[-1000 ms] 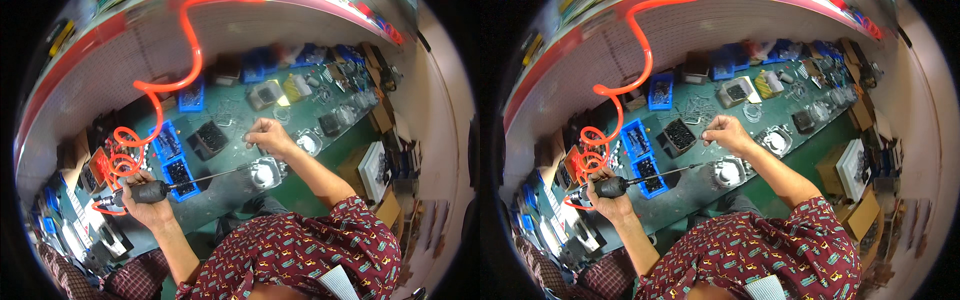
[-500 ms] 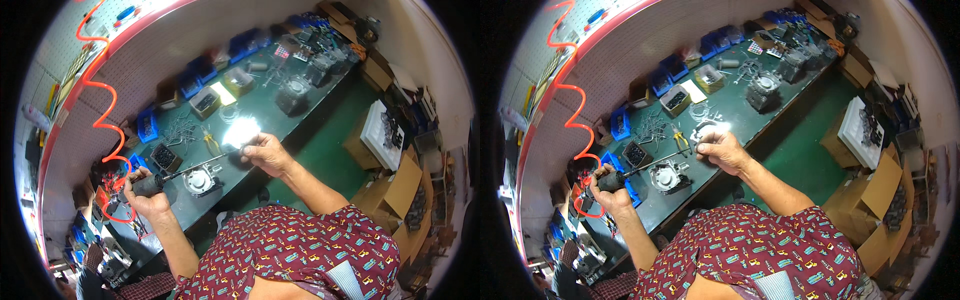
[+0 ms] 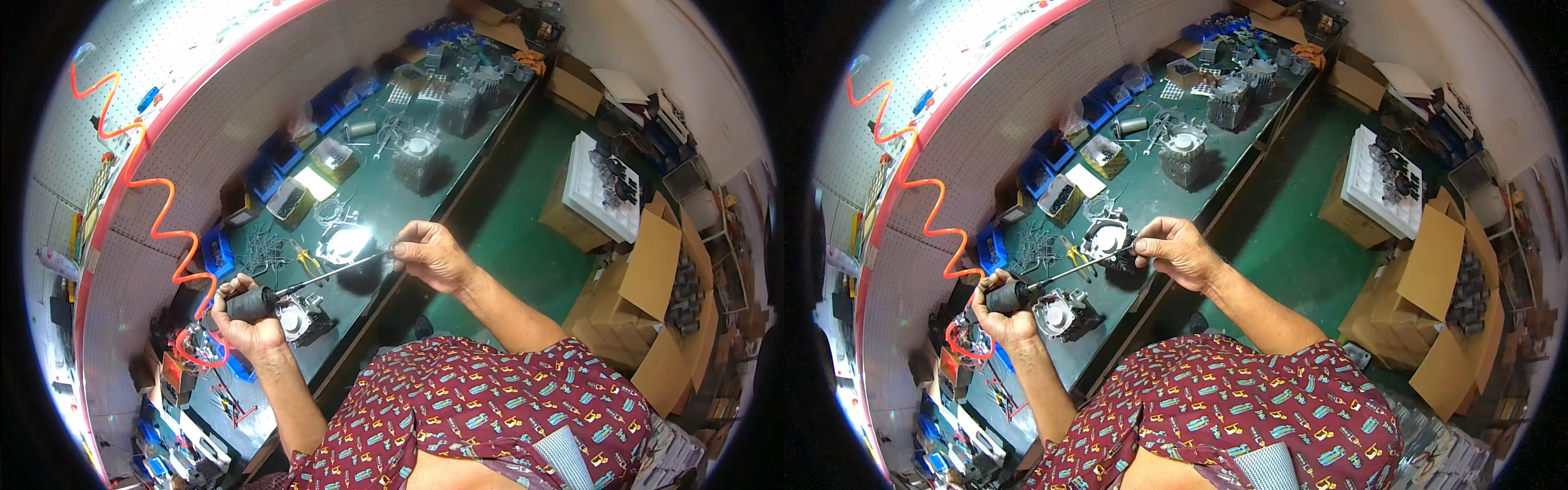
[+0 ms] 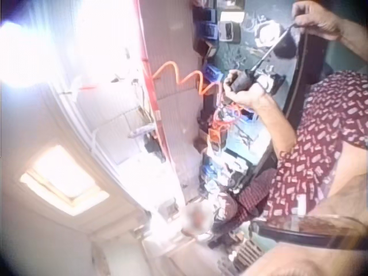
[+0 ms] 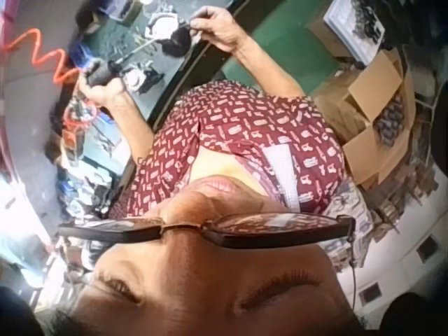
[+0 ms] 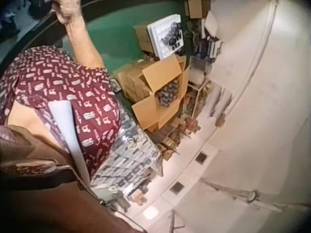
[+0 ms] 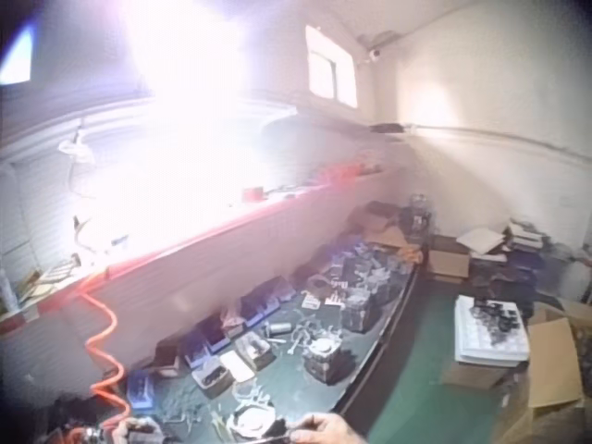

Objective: The person uses a pneumatic screwdriver to fasten screws into small metallic housings on a cluttered workbench. They repeatedly pick up housings, align them, and drive screws, occasionally adjusting the tool or repositioning parts.

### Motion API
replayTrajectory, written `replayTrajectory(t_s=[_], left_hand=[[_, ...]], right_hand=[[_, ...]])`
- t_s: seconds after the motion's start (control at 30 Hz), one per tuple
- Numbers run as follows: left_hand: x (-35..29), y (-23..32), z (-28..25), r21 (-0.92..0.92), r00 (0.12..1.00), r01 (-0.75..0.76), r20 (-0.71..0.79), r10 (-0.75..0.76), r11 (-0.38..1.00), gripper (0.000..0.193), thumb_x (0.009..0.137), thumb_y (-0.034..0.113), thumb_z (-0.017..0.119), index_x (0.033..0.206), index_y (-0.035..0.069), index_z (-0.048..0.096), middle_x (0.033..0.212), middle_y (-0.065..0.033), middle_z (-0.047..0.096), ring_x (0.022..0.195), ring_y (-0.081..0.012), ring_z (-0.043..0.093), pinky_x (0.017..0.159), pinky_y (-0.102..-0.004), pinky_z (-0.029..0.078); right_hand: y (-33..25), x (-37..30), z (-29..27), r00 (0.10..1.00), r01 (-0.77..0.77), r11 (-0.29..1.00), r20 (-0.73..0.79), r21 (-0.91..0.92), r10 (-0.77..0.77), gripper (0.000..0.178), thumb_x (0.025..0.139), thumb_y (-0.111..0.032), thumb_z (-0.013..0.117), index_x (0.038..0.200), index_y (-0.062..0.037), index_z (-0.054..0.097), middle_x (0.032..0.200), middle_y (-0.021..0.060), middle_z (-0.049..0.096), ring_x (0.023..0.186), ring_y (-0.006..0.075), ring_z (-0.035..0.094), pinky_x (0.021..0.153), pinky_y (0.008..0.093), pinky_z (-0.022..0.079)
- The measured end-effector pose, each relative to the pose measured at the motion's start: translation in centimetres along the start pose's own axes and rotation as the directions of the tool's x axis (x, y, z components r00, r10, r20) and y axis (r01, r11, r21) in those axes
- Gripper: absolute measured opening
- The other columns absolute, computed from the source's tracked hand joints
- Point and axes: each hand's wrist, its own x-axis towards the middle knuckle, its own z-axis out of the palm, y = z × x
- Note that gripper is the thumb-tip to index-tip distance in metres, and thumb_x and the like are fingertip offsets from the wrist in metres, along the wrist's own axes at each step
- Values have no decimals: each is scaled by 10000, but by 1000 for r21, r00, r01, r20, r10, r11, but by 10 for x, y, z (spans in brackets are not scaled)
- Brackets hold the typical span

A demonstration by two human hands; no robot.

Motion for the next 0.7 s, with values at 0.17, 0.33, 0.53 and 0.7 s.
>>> replayTrajectory(t_s=[0.17,0.33,0.53,0.7], left_hand=[[19,-5,-6,-58,997,77,30,-76,995,65,868,41,603,882,-21,590,859,-115,622,838,-230,608,908,-403,538],[25,-6,-6,-56,997,70,-16,-71,996,82,889,68,603,883,-11,583,872,-111,625,845,-231,613,920,-409,537],[38,-4,-10,-62,995,92,-29,-94,994,113,904,106,609,889,-4,587,889,-123,628,873,-259,623,926,-409,538],[49,-5,-17,-86,995,92,-19,-94,992,106,906,100,609,898,-4,589,892,-111,629,868,-245,617,954,-422,522]], right_hand=[[-3,6,-4,1000,17,996,-6,-83,-18,157,866,-58,727,975,2,631,892,105,692,740,141,672,504,192,447],[-11,6,7,998,52,978,-23,-200,-58,160,865,-70,731,979,2,645,879,101,697,722,117,660,479,183,399],[-10,13,17,983,146,924,-54,-353,-176,132,849,-49,739,937,14,664,839,87,693,729,114,652,565,214,472],[-10,19,29,958,236,879,-51,-414,-281,121,830,-5,741,914,42,667,855,115,703,760,170,684,755,300,569]])
